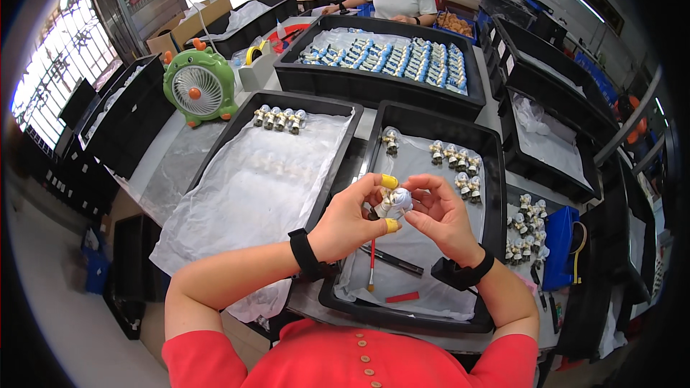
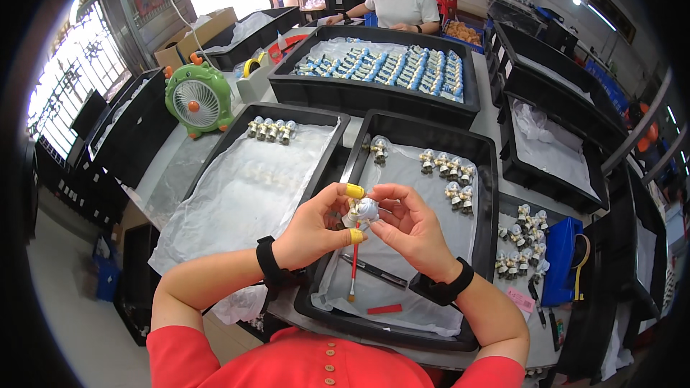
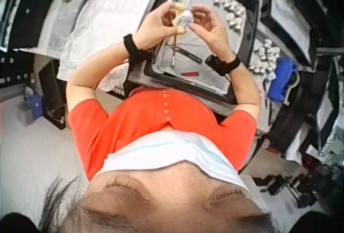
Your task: The person paints small figurines with a red-handled brush, applying white paint to the details. They handle the figurines one by one, rotating them to access different angles, and place the finished items into a tray lined with white paper.
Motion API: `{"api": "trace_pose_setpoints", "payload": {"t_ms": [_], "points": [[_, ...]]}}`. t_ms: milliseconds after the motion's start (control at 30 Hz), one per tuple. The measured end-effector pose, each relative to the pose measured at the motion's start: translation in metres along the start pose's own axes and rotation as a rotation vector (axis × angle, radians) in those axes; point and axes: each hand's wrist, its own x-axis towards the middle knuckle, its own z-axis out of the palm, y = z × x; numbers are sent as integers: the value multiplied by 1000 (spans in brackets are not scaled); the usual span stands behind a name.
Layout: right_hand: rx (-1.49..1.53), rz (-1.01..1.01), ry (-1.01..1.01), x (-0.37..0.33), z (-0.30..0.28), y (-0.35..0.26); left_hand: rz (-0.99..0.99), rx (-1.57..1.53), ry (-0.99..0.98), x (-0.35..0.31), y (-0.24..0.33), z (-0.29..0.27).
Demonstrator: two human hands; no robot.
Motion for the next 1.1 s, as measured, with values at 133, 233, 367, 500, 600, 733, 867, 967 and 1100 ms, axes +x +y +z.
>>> {"api": "trace_pose_setpoints", "payload": {"t_ms": [133,233,367,500,600,733,867,967,1100], "points": [[48,-35,-22,1,1,-1,145,154,54,-2,7,-3],[22,-16,-9,-2,1,-2,180,206,22,1,11,-5],[-101,19,61,-1,2,-3,84,255,-24,16,-1,-24],[-93,7,128,-1,-6,-4,2,487,208,60,-20,-73],[-114,-9,146,4,-7,-1,-103,605,408,99,-55,-127],[-113,-7,165,9,-10,3,-224,854,662,133,-98,-167],[-121,4,189,9,-16,2,-186,798,711,151,-122,-166],[-114,9,195,10,-18,-1,-82,803,725,148,-113,-155],[-111,29,181,11,-17,1,123,801,811,138,-117,-158]]}}
